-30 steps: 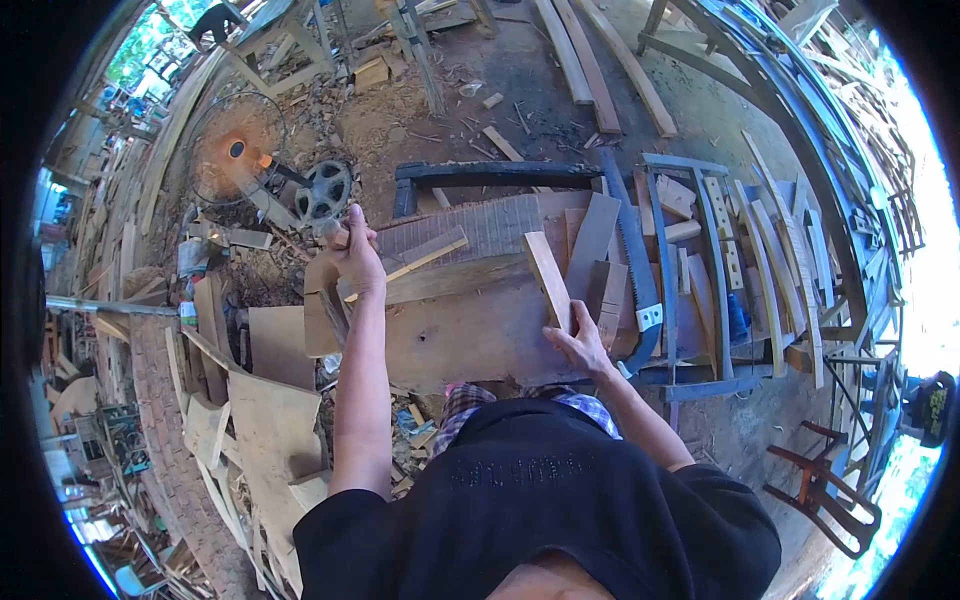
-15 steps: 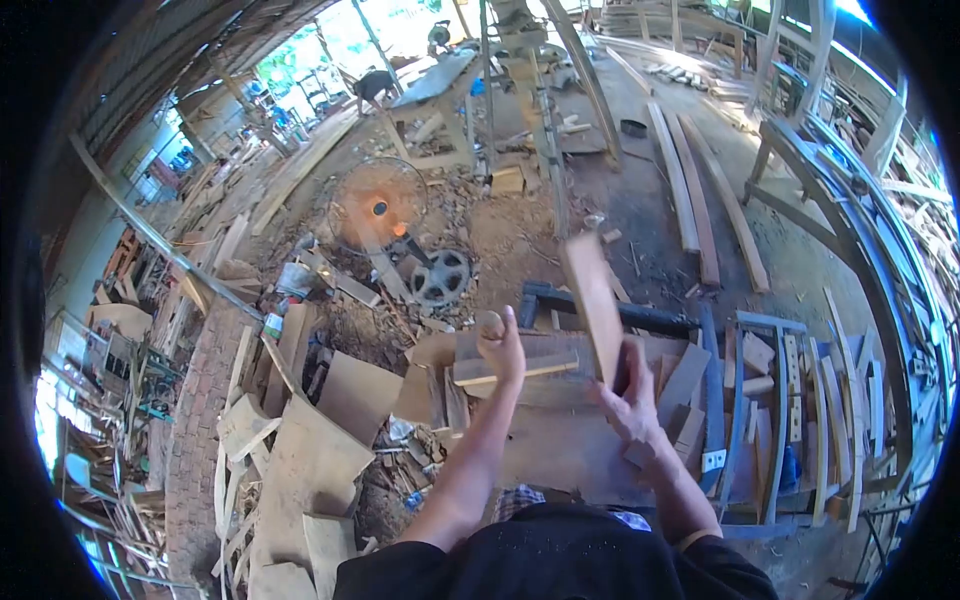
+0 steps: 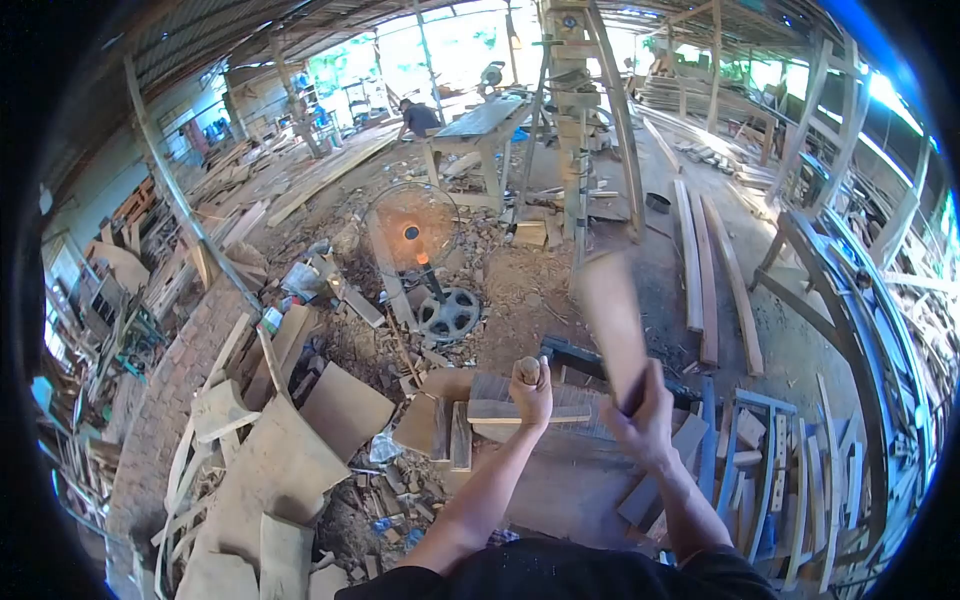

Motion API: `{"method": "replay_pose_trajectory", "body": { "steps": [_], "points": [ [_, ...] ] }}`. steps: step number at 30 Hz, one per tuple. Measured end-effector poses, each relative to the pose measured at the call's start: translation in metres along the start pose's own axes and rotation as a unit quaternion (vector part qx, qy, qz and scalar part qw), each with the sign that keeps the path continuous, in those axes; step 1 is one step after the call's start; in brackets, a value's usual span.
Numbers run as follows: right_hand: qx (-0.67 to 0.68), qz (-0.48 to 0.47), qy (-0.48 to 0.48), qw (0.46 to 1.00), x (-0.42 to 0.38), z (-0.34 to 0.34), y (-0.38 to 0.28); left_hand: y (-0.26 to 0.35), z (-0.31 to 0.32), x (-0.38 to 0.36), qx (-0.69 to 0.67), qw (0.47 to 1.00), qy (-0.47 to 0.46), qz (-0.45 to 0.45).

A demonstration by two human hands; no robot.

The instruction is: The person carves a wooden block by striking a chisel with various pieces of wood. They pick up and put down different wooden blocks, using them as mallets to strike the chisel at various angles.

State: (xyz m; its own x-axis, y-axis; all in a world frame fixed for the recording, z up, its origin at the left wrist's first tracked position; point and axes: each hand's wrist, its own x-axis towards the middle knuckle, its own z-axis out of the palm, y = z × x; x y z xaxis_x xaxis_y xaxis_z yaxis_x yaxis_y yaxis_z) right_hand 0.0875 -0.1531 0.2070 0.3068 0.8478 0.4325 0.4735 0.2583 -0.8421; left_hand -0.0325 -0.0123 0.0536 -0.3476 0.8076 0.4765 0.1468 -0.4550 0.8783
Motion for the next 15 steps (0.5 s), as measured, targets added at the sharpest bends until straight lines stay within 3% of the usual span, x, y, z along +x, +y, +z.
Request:
{"method": "replay_pose_trajectory", "body": {
  "steps": [1,3,4,5,6,9,11,13,14,15],
  "points": [
    [0.051,0.003,0.047,0.998,-0.002,0.004,-0.017,-0.004,0.0,0.002,0.018,1.0,-0.006,0.008],
    [0.115,-0.102,0.203,0.967,-0.01,0.035,0.015,0.0,0.0,0.001,0.026,1.0,-0.006,-0.001],
    [0.115,-0.1,0.204,0.967,-0.016,0.036,0.035,0.002,0.0,0.0,0.008,1.0,-0.016,0.008],
    [-0.088,-0.08,0.024,0.993,-0.019,0.028,0.057,0.003,0.002,-0.001,-0.012,0.999,-0.024,0.017],
    [-0.284,-0.054,-0.158,0.944,-0.019,0.022,0.062,0.002,0.001,-0.003,-0.011,0.999,-0.026,0.03],
    [-0.162,0.007,-0.092,0.983,-0.003,0.002,0.031,0.013,0.003,-0.004,0.009,1.0,-0.023,0.016],
    [0.04,0.01,0.058,0.997,0.003,-0.001,-0.021,0.01,0.006,-0.008,0.022,0.999,-0.027,0.003],
    [0.158,-0.024,0.232,0.96,0.0,0.019,-0.021,0.013,0.006,-0.009,0.028,0.999,-0.037,0.026],
    [0.158,-0.023,0.234,0.959,-0.006,0.021,0.003,0.012,0.006,-0.008,0.029,0.998,-0.039,0.027],
    [0.037,-0.017,0.116,0.992,-0.016,0.02,0.042,0.01,0.008,-0.009,0.024,0.998,-0.04,0.035]
  ]
}}
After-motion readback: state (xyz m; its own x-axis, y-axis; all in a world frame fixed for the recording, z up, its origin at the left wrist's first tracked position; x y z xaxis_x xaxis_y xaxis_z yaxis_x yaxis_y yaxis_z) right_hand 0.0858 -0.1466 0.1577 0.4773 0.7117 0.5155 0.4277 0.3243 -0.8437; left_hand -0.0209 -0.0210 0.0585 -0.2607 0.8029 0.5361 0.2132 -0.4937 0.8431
